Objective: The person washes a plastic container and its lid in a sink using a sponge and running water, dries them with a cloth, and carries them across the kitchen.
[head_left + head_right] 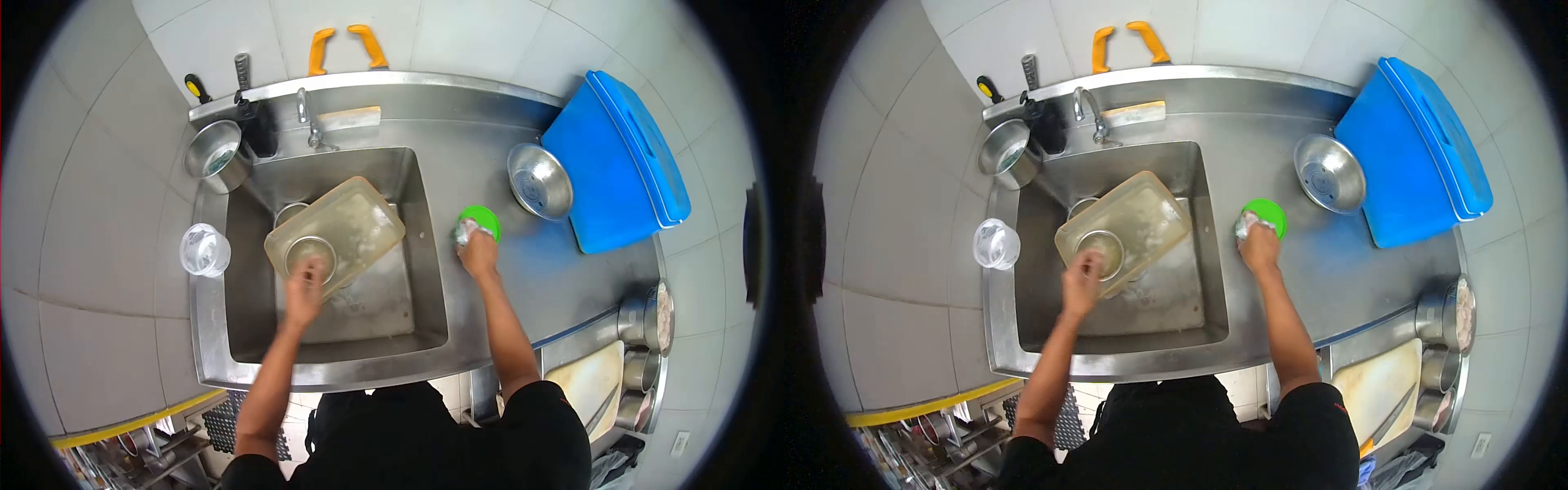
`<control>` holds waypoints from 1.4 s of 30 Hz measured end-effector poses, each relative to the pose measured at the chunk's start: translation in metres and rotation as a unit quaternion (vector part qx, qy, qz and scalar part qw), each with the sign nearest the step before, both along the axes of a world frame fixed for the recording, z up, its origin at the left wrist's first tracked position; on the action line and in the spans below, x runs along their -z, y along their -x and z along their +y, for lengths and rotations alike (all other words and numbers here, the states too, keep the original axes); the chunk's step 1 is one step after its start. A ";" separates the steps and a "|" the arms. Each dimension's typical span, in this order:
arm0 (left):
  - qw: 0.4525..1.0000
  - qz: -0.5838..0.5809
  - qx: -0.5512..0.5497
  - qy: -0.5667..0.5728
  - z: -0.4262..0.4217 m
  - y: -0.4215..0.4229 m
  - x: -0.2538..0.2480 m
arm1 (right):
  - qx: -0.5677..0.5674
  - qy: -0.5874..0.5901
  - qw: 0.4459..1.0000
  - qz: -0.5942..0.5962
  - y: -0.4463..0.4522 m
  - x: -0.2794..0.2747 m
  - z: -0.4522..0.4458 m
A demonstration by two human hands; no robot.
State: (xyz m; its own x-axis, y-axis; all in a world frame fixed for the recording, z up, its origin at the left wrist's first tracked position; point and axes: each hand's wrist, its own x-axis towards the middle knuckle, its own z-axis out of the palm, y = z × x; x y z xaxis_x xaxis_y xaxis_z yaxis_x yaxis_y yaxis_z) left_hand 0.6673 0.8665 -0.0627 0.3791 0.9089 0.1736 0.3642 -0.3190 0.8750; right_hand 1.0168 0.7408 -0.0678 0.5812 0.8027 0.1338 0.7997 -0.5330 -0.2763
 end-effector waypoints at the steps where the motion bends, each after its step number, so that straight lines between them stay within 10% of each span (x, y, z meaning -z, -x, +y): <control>1: 0.993 -0.046 0.030 0.101 -0.008 -0.025 0.020 | 0.008 0.000 1.000 -0.004 0.000 0.004 0.000; 3: 0.971 -0.098 0.084 0.204 -0.021 -0.079 0.048 | -0.019 0.052 0.998 -0.003 0.003 0.014 -0.003; 5: 0.827 -0.259 0.097 0.490 -0.034 -0.128 0.063 | -0.040 0.045 0.998 -0.006 0.016 0.026 -0.003; 11: 0.634 -0.436 0.241 0.592 -0.042 -0.196 0.129 | -0.160 -0.064 0.981 0.090 0.068 0.046 -0.009; 15: 0.651 -0.411 0.225 0.598 -0.028 -0.171 0.092 | -0.150 -0.202 0.939 0.235 0.097 0.034 -0.003; 21: 0.717 -0.312 0.141 0.607 -0.017 -0.136 0.049 | -0.137 -0.085 0.943 0.289 0.119 -0.005 0.002; 23: 0.890 -0.252 0.121 0.360 -0.021 -0.126 0.033 | -0.110 -0.092 0.987 0.073 0.126 0.008 0.007; 26: 0.939 -0.151 0.135 0.279 -0.024 -0.108 0.026 | -0.024 -0.100 0.992 0.078 0.106 0.004 0.020; 33: 0.935 -0.141 0.051 0.322 -0.026 -0.109 0.016 | 0.017 -0.242 0.907 0.346 0.150 0.002 0.058; 37: 0.800 -0.277 0.044 0.530 -0.001 -0.079 0.053 | -0.085 -0.095 0.931 0.342 0.165 0.000 0.055; 41: 0.944 -0.156 0.022 0.290 -0.010 -0.049 0.074 | -0.156 -0.036 0.976 0.146 0.151 -0.024 0.025; 42: 0.988 0.077 -0.049 0.123 -0.018 -0.051 0.040 | -0.143 -0.072 0.982 0.097 0.146 -0.025 0.025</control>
State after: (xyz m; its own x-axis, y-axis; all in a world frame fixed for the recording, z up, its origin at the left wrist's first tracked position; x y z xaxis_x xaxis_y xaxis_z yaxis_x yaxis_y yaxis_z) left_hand 0.7180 0.8487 -0.1028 0.2918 0.9501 -0.1104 0.5176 -0.0598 0.8536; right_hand 0.8706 0.7658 -0.0425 0.3610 0.9176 0.1664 0.8353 -0.2389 -0.4951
